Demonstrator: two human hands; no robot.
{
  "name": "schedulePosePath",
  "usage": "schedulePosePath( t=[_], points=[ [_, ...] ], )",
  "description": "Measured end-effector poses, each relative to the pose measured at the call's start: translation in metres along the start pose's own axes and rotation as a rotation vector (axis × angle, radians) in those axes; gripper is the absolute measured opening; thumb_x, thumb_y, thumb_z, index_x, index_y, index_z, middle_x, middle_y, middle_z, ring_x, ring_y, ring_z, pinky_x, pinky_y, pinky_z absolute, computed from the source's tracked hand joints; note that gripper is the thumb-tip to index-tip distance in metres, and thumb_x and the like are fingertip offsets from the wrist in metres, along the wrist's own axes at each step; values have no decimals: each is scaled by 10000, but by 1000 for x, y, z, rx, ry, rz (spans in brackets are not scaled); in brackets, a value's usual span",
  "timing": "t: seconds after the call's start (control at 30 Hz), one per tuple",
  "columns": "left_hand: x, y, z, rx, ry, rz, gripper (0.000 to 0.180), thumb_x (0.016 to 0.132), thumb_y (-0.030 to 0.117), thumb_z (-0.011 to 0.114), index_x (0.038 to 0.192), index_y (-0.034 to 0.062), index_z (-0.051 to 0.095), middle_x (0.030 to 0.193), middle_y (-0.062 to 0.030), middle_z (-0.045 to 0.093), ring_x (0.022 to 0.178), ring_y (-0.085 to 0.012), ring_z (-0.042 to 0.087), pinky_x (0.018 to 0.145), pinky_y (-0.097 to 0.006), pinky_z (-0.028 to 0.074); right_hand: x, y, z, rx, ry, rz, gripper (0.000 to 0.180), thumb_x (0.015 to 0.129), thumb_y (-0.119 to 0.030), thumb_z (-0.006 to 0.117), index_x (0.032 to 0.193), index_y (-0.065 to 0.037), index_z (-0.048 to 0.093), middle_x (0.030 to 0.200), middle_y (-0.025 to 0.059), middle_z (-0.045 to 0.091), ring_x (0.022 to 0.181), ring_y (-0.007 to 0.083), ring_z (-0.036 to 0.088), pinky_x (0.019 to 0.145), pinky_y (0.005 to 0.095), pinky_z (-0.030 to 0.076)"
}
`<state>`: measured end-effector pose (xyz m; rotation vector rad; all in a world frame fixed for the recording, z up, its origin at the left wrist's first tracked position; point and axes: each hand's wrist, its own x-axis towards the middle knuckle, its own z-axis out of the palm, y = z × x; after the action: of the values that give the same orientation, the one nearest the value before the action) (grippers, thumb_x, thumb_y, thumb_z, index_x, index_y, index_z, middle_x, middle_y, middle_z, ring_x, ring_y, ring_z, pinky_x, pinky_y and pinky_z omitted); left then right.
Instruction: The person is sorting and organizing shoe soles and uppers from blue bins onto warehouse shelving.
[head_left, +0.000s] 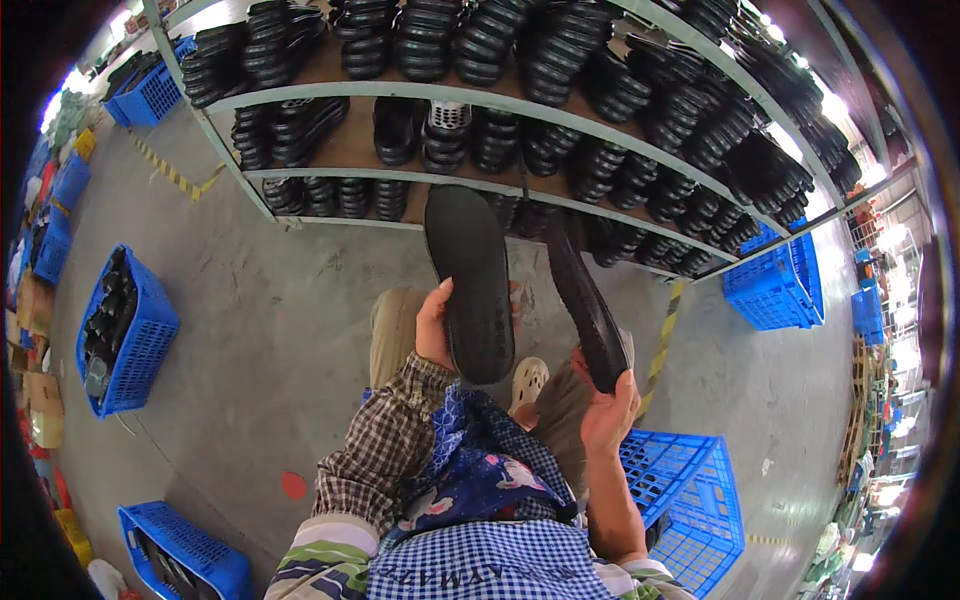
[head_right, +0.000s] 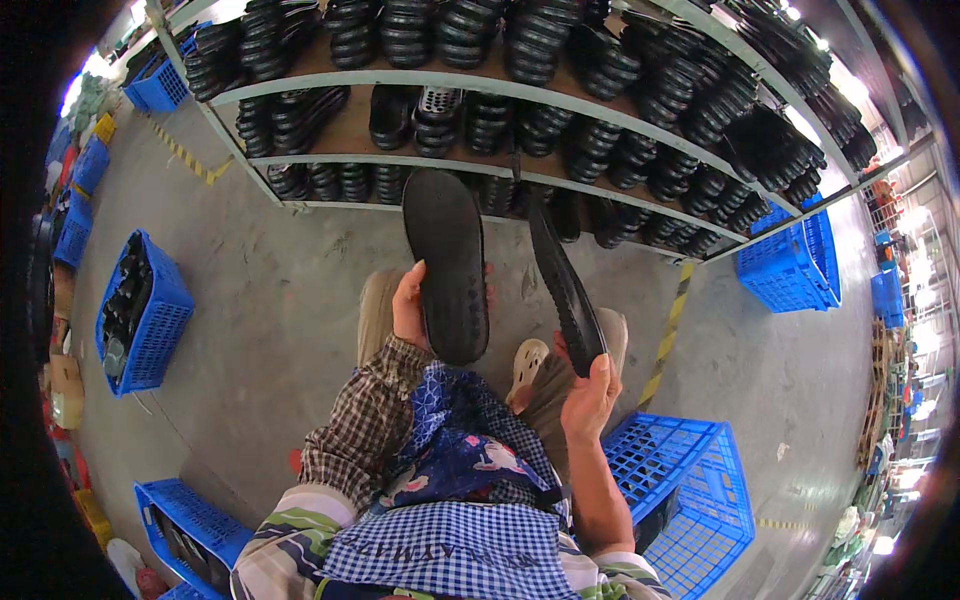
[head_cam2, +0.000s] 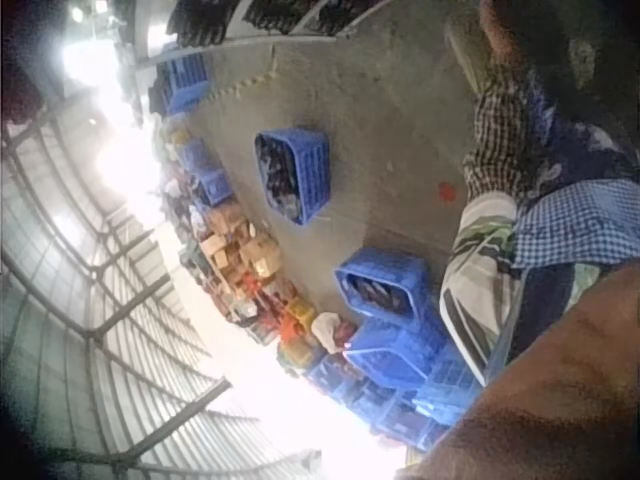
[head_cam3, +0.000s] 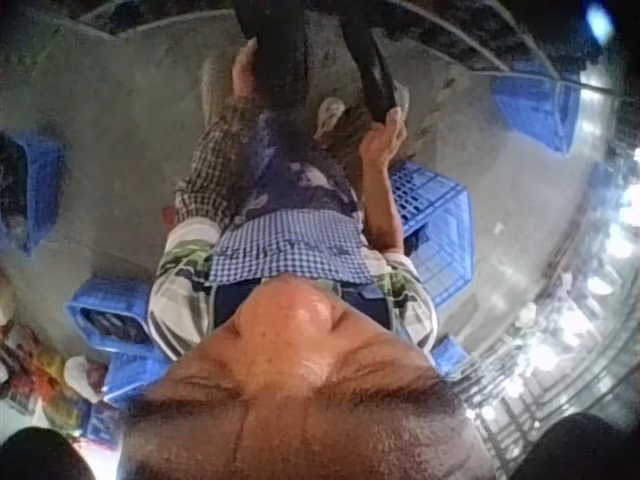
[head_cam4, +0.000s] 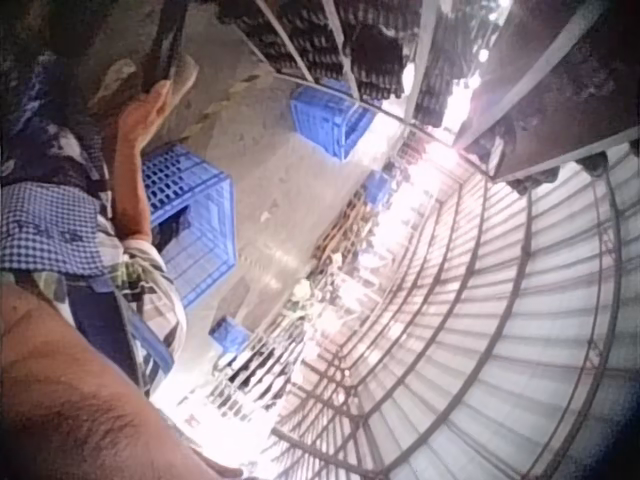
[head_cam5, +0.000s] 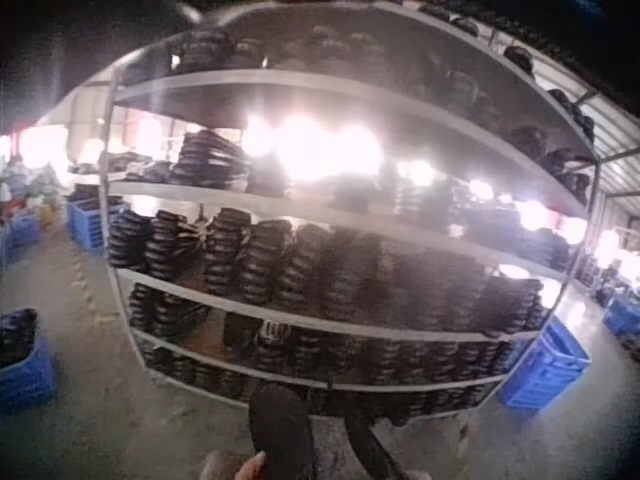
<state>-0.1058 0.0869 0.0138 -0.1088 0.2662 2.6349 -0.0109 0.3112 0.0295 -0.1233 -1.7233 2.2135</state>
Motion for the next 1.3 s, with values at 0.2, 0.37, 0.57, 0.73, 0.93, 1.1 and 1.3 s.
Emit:
schedulePosePath(
  t=[0.2,0.37,0.57,0.73,0.93,1.1,1.3],
  points=[
    [5,3,-13,24,-21,142,645,871,407,502,1335,-40,470,1212,-201,605,1031,-333,622,883,-473,519,-13,20,-29,-255,178,165,499,1002,-338,470,1181,114,585,1105,175,660,996,262,664,908,364,517],
    [-1,4,-4,130,-49,186,677,844,398,517,1348,-50,453,1273,-194,579,1036,-336,628,846,-445,547,-12,21,-31,-104,102,104,457,999,-304,487,1138,115,606,1068,170,673,966,255,673,891,374,530],
    [-19,15,12,239,-156,200,661,812,257,559,1374,-60,418,1332,-238,530,1083,-323,615,893,-408,531,-11,34,-40,-152,29,90,450,1000,-325,485,1142,79,624,1027,140,686,947,202,655,868,317,518],
    [-24,33,27,532,-197,247,720,773,219,613,1385,-80,380,1339,-264,505,1096,-331,607,893,-396,530,-11,36,-41,-89,-1,100,470,994,-321,499,1218,84,580,1065,142,675,981,200,646,889,307,505],
    [-33,44,48,675,-218,245,807,733,274,662,1382,-94,357,1315,-279,495,1087,-355,601,878,-410,539,-16,36,-41,-44,4,93,465,997,-299,502,1259,81,550,1085,138,669,985,201,643,908,309,497],
    [-36,37,57,515,-219,128,834,719,325,641,1377,-101,357,1307,-284,489,1072,-355,601,865,-413,544,-18,32,-39,-77,13,61,451,1003,-312,490,1186,88,592,1087,157,669,1013,220,641,896,327,512],
    [-32,30,49,511,-198,123,827,711,319,640,1370,-97,366,1300,-290,493,1051,-359,610,851,-427,553,-19,34,-40,-66,6,37,463,1001,-311,494,1226,87,571,1103,160,666,1009,220,643,909,321,502]
  ],
)
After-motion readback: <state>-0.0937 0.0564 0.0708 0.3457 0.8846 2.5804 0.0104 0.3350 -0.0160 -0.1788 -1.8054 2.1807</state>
